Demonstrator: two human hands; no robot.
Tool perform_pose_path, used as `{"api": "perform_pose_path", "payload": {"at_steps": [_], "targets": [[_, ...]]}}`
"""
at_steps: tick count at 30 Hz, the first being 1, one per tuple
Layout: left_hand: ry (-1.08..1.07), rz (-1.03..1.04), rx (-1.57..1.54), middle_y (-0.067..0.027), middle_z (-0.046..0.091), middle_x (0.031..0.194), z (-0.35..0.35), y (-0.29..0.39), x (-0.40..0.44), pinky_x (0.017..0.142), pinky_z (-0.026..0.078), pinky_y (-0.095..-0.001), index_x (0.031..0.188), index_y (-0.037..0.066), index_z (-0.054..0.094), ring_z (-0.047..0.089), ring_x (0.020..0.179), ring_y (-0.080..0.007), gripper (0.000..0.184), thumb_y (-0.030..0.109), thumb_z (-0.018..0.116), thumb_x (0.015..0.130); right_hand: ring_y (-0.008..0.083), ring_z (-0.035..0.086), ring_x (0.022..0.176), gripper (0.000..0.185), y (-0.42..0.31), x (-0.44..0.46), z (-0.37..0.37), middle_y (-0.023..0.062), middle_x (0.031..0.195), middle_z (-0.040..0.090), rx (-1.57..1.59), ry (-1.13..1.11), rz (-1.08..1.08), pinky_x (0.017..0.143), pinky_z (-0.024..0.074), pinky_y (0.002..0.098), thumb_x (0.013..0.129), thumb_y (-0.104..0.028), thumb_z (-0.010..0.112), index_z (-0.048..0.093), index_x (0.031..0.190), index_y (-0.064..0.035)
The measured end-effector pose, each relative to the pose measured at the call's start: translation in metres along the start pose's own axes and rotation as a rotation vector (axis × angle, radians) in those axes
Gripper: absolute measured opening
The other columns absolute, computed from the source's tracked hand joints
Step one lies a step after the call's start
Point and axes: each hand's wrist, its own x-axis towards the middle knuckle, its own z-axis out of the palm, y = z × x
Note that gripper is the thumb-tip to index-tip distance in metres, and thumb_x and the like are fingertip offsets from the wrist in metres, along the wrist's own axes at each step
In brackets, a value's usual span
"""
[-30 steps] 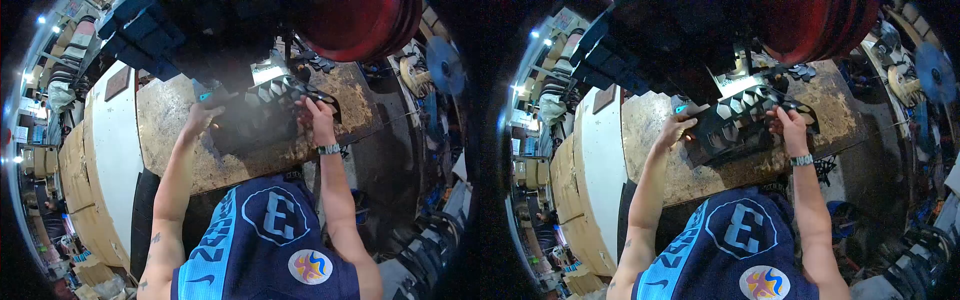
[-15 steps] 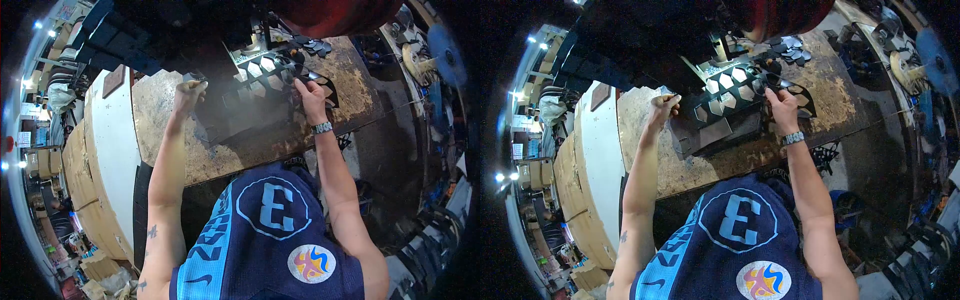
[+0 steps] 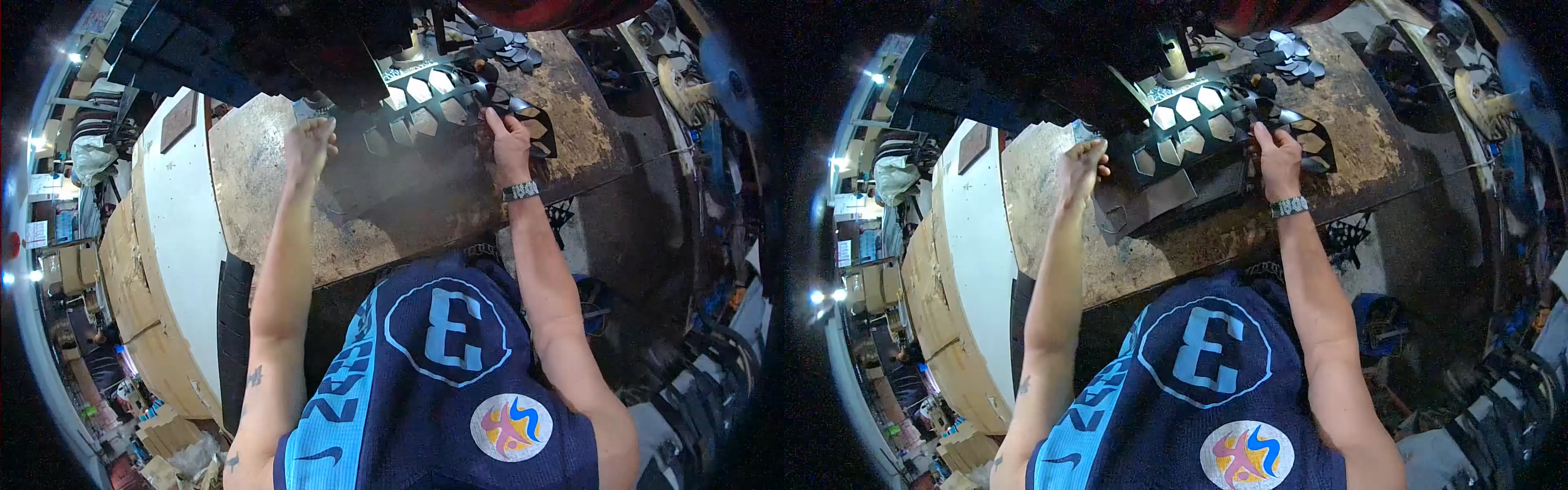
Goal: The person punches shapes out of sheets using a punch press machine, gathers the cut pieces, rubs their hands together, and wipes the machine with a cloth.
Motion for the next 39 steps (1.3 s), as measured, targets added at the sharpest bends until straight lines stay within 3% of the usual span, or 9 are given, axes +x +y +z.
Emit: {"api": "perform_pose_path", "payload": {"at_steps": [7,9,15,17,19,21,27,35,39], "targets": [[0.253,0.429,0.363,-0.0115,0.065,0.097,0.04,-0.014,-0.083,0.069,0.05,-0.0308,0.109,-0.001,0.068,0.06,0.08,-0.0196,0.043,0.026,0.083,0.079,0.0067,0.056,0.073,0.024,-0.018,-0.013,0.006,-0.0031,0.081,0.064,0.092,-0.038,0.066,0.064,0.0435,0.0231,0.096,-0.028,0.067,0.068,0.091,-0.005],[0.263,0.388,0.336,-0.0143,0.064,0.099,0.042,-0.017,-0.084,0.073,0.05,-0.0324,0.109,-0.002,0.068,0.061,0.085,-0.0225,0.045,0.026,0.084,0.078,0.0062,0.057,0.072,0.023,-0.018,-0.012,0.009,-0.0035,0.081,0.064,0.119,-0.037,-0.05,0.063,0.0441,0.0227,0.096,-0.029,0.067,0.068,0.093,-0.0056],[0.264,0.433,0.305,-0.0143,0.062,0.098,0.041,-0.02,-0.084,0.072,0.051,-0.035,0.108,0.0,0.067,0.062,0.085,-0.0251,0.046,0.028,0.085,0.076,0.0056,0.055,0.064,0.03,-0.038,-0.04,-0.001,-0.0033,0.076,0.062,-0.02,-0.039,0.154,0.056,0.0423,0.0226,0.099,-0.034,0.062,0.065,0.088,-0.0071],[0.277,0.4,0.281,-0.0137,0.062,0.097,0.042,-0.022,-0.082,0.071,0.051,-0.0349,0.107,0.001,0.066,0.062,0.085,-0.0248,0.045,0.028,0.085,0.076,0.0055,0.055,0.064,0.033,-0.023,-0.042,-0.006,-0.0029,0.074,0.062,-0.203,0.117,-0.112,0.056,0.0431,0.0219,0.1,-0.036,0.06,0.065,0.086,-0.0064],[0.275,0.412,0.259,-0.0132,0.062,0.096,0.043,-0.023,-0.082,0.071,0.051,-0.0349,0.106,0.001,0.067,0.061,0.085,-0.0243,0.045,0.029,0.085,0.076,0.0063,0.057,0.067,0.033,-0.051,-0.05,0.007,-0.0007,0.08,0.065,-0.094,0.067,-0.1,0.06,0.0459,0.0232,0.102,-0.035,0.057,0.066,0.095,-0.0039],[0.286,0.409,0.262,-0.0126,0.062,0.095,0.043,-0.023,-0.083,0.071,0.051,-0.035,0.106,0.002,0.067,0.061,0.086,-0.0244,0.046,0.03,0.086,0.075,0.0125,0.065,0.076,0.03,-0.079,-0.049,0.025,0.0055,0.092,0.07,0.173,-0.108,-0.311,0.068,0.0515,0.0267,0.103,-0.03,0.055,0.065,0.107,-0.0025],[0.288,0.435,0.261,-0.0117,0.062,0.095,0.043,-0.024,-0.081,0.073,0.05,-0.0356,0.105,0.002,0.067,0.06,0.084,-0.0241,0.045,0.03,0.086,0.075,0.0268,0.071,0.097,0.027,-0.102,-0.011,0.056,0.0162,0.111,0.071,0.669,-0.547,-0.307,0.083,0.0577,0.0359,0.103,-0.025,0.054,0.063,0.114,-0.0025],[0.284,0.407,0.236,-0.0112,0.062,0.092,0.042,-0.021,-0.084,0.074,0.05,-0.0359,0.104,0.003,0.068,0.06,0.084,-0.0244,0.045,0.03,0.086,0.074,0.0259,0.073,0.078,0.022,-0.086,0.024,0.063,0.0132,0.093,0.073,0.722,-0.477,-0.311,0.063,0.0602,0.0341,0.095,-0.024,0.069,0.065,0.101,-0.0027],[0.295,0.449,0.253,-0.011,0.061,0.093,0.043,-0.024,-0.084,0.072,0.05,-0.035,0.103,0.003,0.068,0.06,0.084,-0.0242,0.044,0.03,0.086,0.074,0.0151,0.064,0.056,0.04,-0.083,0.02,0.077,0.0049,0.067,0.065,0.476,-0.209,-0.268,0.043,0.0442,0.0256,0.085,-0.045,0.077,0.062,0.083,-0.0074]]}}
